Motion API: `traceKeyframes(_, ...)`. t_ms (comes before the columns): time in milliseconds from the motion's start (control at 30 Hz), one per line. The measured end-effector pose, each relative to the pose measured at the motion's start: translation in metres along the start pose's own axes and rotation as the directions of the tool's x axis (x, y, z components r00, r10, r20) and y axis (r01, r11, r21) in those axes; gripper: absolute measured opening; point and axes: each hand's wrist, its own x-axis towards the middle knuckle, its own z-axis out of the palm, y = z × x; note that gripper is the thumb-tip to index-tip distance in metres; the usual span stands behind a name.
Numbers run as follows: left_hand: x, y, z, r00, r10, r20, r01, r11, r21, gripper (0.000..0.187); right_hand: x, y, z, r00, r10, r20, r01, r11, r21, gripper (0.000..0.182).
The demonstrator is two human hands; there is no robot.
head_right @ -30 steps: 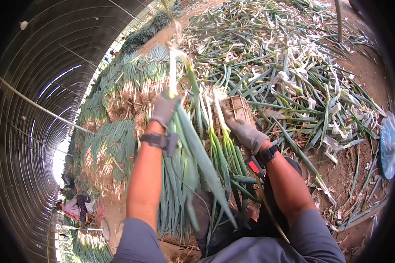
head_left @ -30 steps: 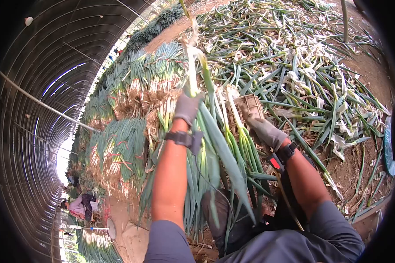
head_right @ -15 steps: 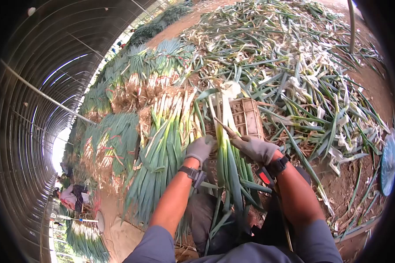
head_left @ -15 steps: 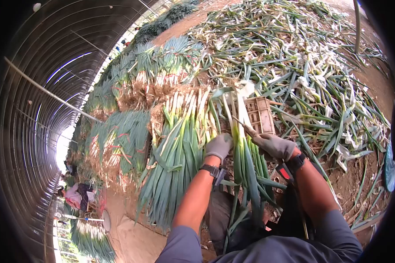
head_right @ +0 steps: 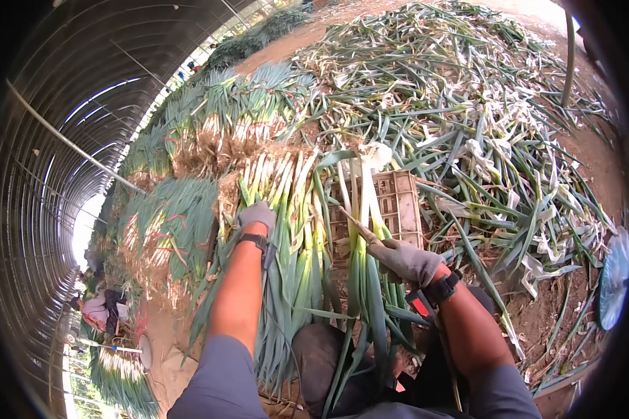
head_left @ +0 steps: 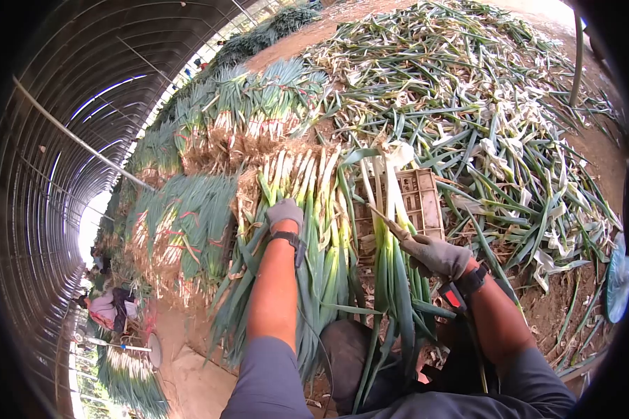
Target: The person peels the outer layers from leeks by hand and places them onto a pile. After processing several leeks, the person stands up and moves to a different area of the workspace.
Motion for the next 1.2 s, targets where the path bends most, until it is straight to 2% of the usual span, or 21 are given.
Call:
traceKeyframes(33,-0.003,0.007,-0.017,0.995,-0.018,0.1,0.019,1.0,-0.005,0.046,-0.001,-0.002,0.0,1.0,0.007,-0.008,-0.007,1.0,-0.003,0.047)
traceKeyframes(133,-0.028,0.017,-0.042,0.984,-0.083,0.158,0.099,0.991,-0.093,0.067,-0.006,-0.015,0.003,1.0,0.009,-0.026,-0.009,1.0,-0.014,0.047)
traceKeyframes(167,-0.024,0.01,-0.034,0.985,-0.054,0.167,0.088,0.974,-0.207,0.078,0.0,-0.009,0.002,1.0,0.004,-0.026,-0.005,1.0,-0.025,0.047)
traceKeyframes(200,-0.017,0.006,-0.023,0.985,-0.005,0.173,0.053,0.96,-0.273,0.081,0.003,-0.004,0.003,1.0,0.002,-0.02,-0.002,0.999,-0.034,0.047)
traceKeyframes(267,-0.009,0.0,-0.009,0.994,0.027,0.105,0.012,0.934,-0.357,0.08,0.003,-0.006,0.007,1.0,-0.022,-0.011,0.022,0.999,-0.048,0.049)
traceKeyframes(333,0.0,-0.009,0.002,0.999,0.019,0.036,-0.001,0.898,-0.441,0.078,0.009,-0.002,0.01,1.0,-0.022,0.013,0.022,1.0,0.006,0.059)
traceKeyframes(367,-0.001,-0.012,0.001,0.999,0.025,0.025,-0.011,0.894,-0.448,0.077,0.008,-0.003,0.01,1.0,-0.01,-0.003,0.01,1.0,-0.015,0.057)
traceKeyframes(400,-0.023,-0.013,-0.02,0.998,0.065,-0.009,-0.061,0.856,-0.513,0.073,0.005,-0.008,0.012,1.0,-0.011,-0.001,0.011,1.0,0.014,0.056)
traceKeyframes(467,-0.022,-0.034,-0.032,0.986,0.15,-0.076,-0.166,0.79,-0.591,0.067,0.007,-0.005,0.012,0.998,-0.049,-0.035,0.051,0.997,0.051,0.052)
traceKeyframes(533,-0.037,-0.055,-0.066,0.98,0.182,-0.083,-0.184,0.66,-0.728,0.065,0.001,-0.011,0.01,0.998,-0.052,-0.019,0.054,0.995,0.08,0.046)
traceKeyframes(600,-0.073,-0.074,-0.105,0.936,0.263,-0.233,-0.319,0.359,-0.877,0.06,-0.006,-0.011,0.003,0.998,-0.051,-0.024,0.053,0.992,0.116,0.042)
traceKeyframes(700,-0.117,-0.082,-0.142,0.896,0.216,-0.387,-0.44,0.325,-0.837,0.055,-0.007,-0.01,-0.005,0.996,-0.082,-0.014,0.084,0.985,0.15,0.04)
traceKeyframes(800,-0.156,-0.041,-0.15,0.942,0.264,-0.21,-0.304,0.398,-0.866,0.055,-0.02,-0.014,-0.004,0.993,-0.121,-0.015,0.121,0.961,0.247,0.042)
traceKeyframes(867,-0.13,-0.005,-0.088,0.919,0.275,-0.281,-0.379,0.428,-0.82,0.053,-0.021,-0.007,0.002,0.978,-0.203,-0.042,0.205,0.914,0.35,0.044)
traceKeyframes(933,-0.134,0.042,-0.059,0.935,0.244,-0.259,-0.348,0.483,-0.803,0.054,-0.025,-0.004,0.008,0.968,-0.249,-0.035,0.248,0.919,0.306,0.043)
traceKeyframes(1000,-0.106,0.07,-0.003,0.925,0.252,-0.285,-0.375,0.466,-0.801,0.058,-0.029,-0.001,0.015,0.986,-0.159,-0.054,0.167,0.964,0.209,0.047)
traceKeyframes(1033,-0.113,0.084,-0.005,0.965,0.204,-0.165,-0.256,0.587,-0.768,0.061,-0.03,-0.001,0.02,0.989,-0.129,-0.077,0.138,0.982,0.125,0.051)
traceKeyframes(1067,-0.119,0.095,-0.004,0.967,0.198,-0.161,-0.249,0.591,-0.768,0.067,-0.031,0.0,0.024,0.99,-0.1,-0.099,0.104,0.994,0.041,0.055)
traceKeyframes(1100,-0.122,0.104,-0.003,0.97,0.191,-0.147,-0.238,0.648,-0.723,0.069,-0.031,0.004,0.024,0.995,-0.086,-0.057,0.088,0.995,0.038,0.062)
traceKeyframes(1133,-0.125,0.111,-0.003,0.975,0.18,-0.133,-0.222,0.703,-0.676,0.071,-0.033,0.004,0.023,0.992,-0.078,-0.098,0.071,0.995,-0.07,0.063)
traceKeyframes(1200,-0.127,0.116,0.005,0.973,0.21,-0.094,-0.217,0.696,-0.685,0.073,-0.026,0.009,0.022,0.985,-0.119,-0.124,0.095,0.979,-0.182,0.065)
